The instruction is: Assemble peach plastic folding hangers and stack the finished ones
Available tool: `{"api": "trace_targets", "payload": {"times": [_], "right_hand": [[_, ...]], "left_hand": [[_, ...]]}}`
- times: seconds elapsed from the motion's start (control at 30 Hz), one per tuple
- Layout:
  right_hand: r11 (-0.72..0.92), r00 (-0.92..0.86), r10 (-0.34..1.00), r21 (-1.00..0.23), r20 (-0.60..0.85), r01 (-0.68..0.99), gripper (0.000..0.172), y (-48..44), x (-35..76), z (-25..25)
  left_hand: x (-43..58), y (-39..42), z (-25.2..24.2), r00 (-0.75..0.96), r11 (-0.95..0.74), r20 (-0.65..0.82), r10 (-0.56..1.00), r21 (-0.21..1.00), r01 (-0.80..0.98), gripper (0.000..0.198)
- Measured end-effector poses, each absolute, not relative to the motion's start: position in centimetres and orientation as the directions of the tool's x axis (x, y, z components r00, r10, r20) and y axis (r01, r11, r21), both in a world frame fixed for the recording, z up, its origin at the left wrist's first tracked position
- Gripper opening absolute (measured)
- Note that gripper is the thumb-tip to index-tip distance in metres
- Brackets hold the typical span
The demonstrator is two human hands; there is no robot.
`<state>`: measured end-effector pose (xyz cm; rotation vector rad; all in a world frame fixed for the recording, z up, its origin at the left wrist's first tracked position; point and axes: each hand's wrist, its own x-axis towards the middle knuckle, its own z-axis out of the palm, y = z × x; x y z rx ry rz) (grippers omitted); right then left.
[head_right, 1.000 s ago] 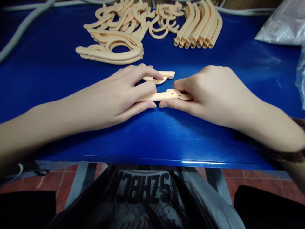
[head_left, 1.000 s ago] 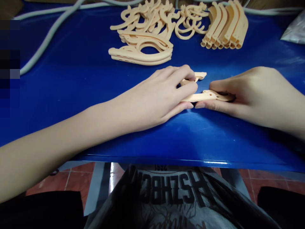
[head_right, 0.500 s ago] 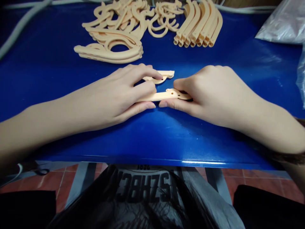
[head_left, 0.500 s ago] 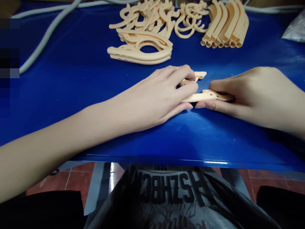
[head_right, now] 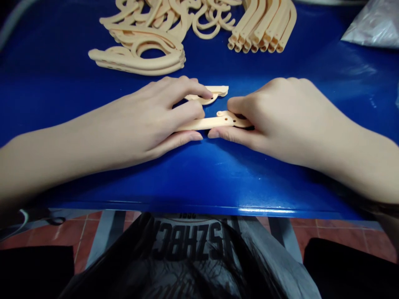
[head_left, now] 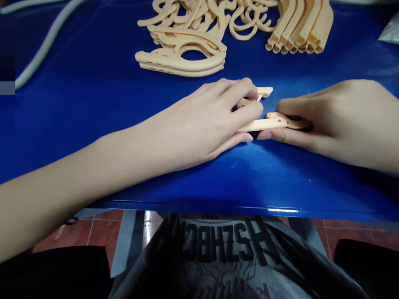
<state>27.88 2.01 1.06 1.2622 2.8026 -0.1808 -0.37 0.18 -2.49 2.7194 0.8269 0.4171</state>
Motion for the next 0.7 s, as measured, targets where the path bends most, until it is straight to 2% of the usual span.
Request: {"api": "trace_targets", "payload": {"times": [0.27, 0.37, 0.53, 0.7], "right_hand": [[0.664, -0.669, 0.74, -0.077, -0.072, 0.744, 0.092, 2.06, 27.88, 0.73], [0.661, -0.669, 0.737, -0.106, -0.094, 0.743, 0.092, 2.0, 27.93, 0.95], [0.654, -0.665, 0.741, -0.124, -0.093, 0.747, 0.095, 2.06, 27.72, 0.97], [0.65, -0.661, 0.748, -0.14, -0.059, 0.747, 0.095, 2.14, 27.53, 0.8]], "left_hand": [[-0.12, 0.01, -2.39, 0.822, -0.845, 0.208, 0.53, 0.203, 0.494, 0.042], [-0.13, 0.0, -2.5, 0.824, -0.851, 0.224, 0.521, 0.212, 0.48, 0.047], [-0.26, -0.07, -2.55, 0.802, -0.818, 0.205, 0.561, 0.29, 0.498, 0.036], [-0.11, -0.19, -2.37, 0.802, -0.805, 0.179, 0.57, 0.315, 0.503, 0.035]]}}
